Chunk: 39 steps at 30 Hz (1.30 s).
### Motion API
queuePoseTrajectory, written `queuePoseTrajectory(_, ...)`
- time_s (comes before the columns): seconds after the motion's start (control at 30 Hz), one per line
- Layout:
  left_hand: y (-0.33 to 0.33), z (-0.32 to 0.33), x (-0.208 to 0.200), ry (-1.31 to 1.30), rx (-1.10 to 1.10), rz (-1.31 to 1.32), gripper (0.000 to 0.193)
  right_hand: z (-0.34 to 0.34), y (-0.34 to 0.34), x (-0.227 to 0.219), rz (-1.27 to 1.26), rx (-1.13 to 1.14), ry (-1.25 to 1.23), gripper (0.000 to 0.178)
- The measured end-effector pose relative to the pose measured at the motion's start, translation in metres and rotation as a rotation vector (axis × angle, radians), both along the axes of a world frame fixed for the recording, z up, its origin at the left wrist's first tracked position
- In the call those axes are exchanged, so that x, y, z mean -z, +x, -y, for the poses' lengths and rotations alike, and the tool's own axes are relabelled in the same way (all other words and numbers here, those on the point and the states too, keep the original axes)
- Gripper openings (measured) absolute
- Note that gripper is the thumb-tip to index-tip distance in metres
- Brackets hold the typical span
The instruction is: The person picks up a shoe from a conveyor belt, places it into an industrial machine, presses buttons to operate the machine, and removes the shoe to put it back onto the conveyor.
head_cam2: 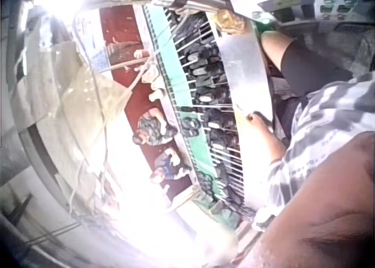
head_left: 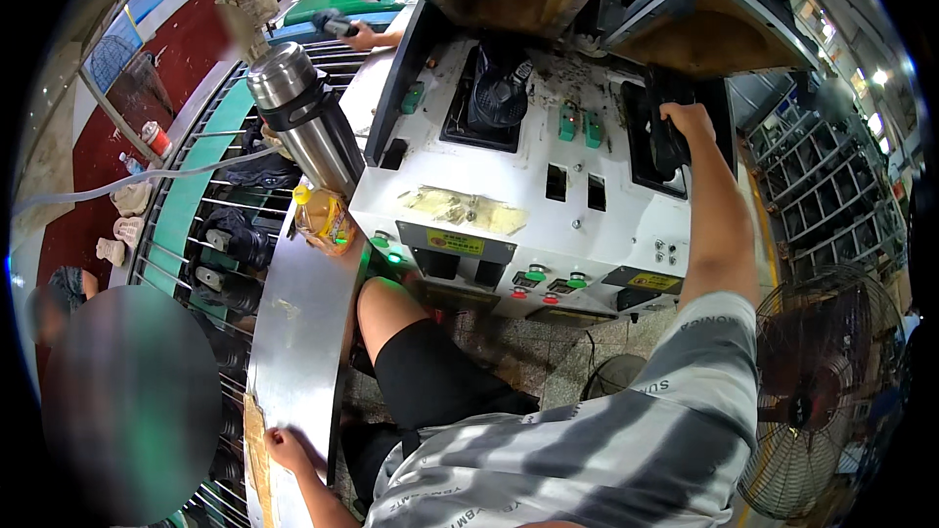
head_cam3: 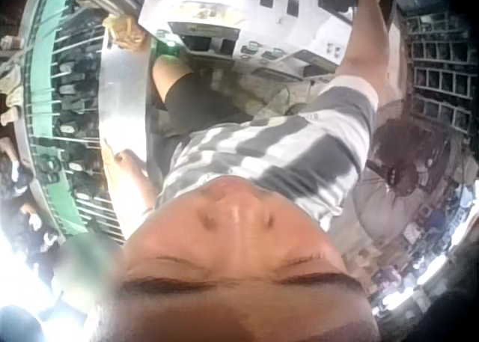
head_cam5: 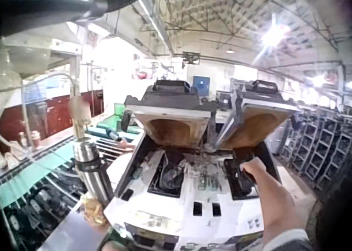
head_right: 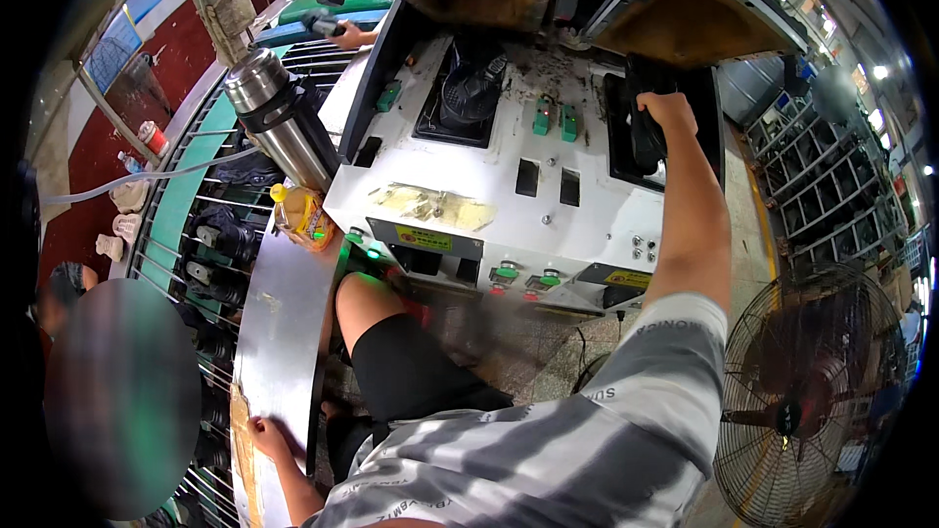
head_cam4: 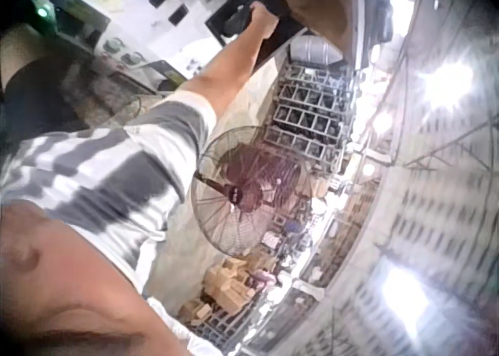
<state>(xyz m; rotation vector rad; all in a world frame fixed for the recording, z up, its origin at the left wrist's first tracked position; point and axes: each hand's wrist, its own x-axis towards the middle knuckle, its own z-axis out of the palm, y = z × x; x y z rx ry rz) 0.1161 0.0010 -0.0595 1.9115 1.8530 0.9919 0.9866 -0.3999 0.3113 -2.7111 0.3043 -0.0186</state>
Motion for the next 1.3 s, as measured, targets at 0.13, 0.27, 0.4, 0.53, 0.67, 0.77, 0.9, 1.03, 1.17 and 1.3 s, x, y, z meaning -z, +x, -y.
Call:
queuePoseTrajectory(0.13,0.061,0.0,-0.031,-0.096,0.194,0.093,0.012,-0.001,0.023,0.051,-0.03,0.028,-0.126,0.107)
queuePoseTrajectory(0.27,0.117,-0.002,-0.027,-0.172,0.322,0.189,0.011,0.011,0.03,0.055,-0.05,-0.08,-0.146,0.107)
queuePoseTrajectory(0.4,0.232,0.029,-0.033,-0.27,0.608,0.379,0.008,0.015,-0.004,0.06,0.072,-0.098,-0.212,0.102)
queuePoseTrajectory(0.53,0.363,0.107,-0.08,-0.295,1.134,0.173,0.012,0.053,-0.041,0.105,0.435,-0.268,-0.361,0.08)
queuePoseTrajectory(0.67,0.45,0.185,-0.112,-0.582,1.637,0.0,0.025,0.107,-0.143,0.151,0.871,-0.422,0.033,0.034)
queuePoseTrajectory(0.77,0.498,0.237,-0.102,-0.43,1.868,0.16,0.021,0.174,-0.208,0.239,0.744,0.214,0.575,0.013)
queuePoseTrajectory(0.9,0.558,0.264,-0.107,-0.57,1.802,0.015,0.024,0.231,-0.223,0.27,0.358,0.562,1.657,0.026)
queuePoseTrajectory(1.03,0.539,0.248,-0.063,-0.423,1.739,0.14,0.024,0.217,-0.249,0.269,0.126,0.488,1.635,0.026)
queuePoseTrajectory(1.17,0.462,0.187,-0.091,-0.474,1.472,0.306,0.019,0.159,-0.286,0.325,0.123,-0.168,1.051,0.012)
queuePoseTrajectory(1.3,0.337,0.083,-0.051,-0.288,0.932,0.405,0.015,-0.027,-0.314,0.213,0.57,-1.075,0.338,0.022)
